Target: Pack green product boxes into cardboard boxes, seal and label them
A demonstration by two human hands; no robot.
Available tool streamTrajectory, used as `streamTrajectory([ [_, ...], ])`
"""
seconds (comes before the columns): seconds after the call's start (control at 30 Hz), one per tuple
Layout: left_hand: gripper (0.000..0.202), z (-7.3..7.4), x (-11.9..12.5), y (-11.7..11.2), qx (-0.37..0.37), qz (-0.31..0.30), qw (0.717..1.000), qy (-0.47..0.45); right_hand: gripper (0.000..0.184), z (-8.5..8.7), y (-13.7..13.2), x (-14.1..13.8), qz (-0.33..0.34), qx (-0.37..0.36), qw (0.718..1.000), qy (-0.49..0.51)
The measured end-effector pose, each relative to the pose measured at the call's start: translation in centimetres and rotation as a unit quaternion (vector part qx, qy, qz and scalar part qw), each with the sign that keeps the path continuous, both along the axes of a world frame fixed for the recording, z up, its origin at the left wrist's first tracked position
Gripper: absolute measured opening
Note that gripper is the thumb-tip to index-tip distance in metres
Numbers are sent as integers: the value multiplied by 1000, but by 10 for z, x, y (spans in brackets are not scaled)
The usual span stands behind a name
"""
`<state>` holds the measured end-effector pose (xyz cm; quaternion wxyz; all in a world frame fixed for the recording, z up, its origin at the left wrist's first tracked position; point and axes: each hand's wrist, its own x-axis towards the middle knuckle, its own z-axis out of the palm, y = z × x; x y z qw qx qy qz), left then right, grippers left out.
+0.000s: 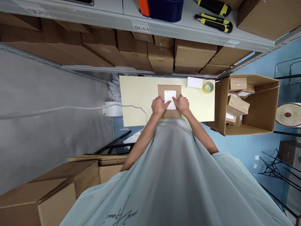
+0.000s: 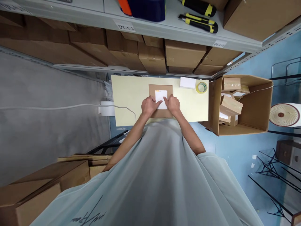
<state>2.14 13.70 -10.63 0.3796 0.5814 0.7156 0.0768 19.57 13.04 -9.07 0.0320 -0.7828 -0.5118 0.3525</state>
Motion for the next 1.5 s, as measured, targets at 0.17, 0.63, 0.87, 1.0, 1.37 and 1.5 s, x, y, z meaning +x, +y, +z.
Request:
streamTrajectory([
  [0.17, 18, -1, -17, 1, -26, -22, 998, -59, 22, -6, -8, 9, 44, 0, 998, 41],
  [0.63, 31, -7, -35, 12, -56, -81, 990, -103, 26, -3, 0, 14, 113, -32, 993, 11],
  [0.87, 33, 12, -12, 30, -66, -42, 996, 43, 56, 3, 28, -2, 27, -42, 996, -78],
  [1.0, 66, 20, 0, 36, -47, -48, 991, 117, 61, 4, 43, -5, 7, -51, 995, -84],
  [1.37, 73, 22, -22, 0, -62, -208, 974, 70, 40, 8, -14, 3, 180, -20, 982, -53],
  [1.5, 72, 13, -23, 5, -80, -216, 970, 74, 40, 6, -16, -4, 147, -30, 986, -73],
])
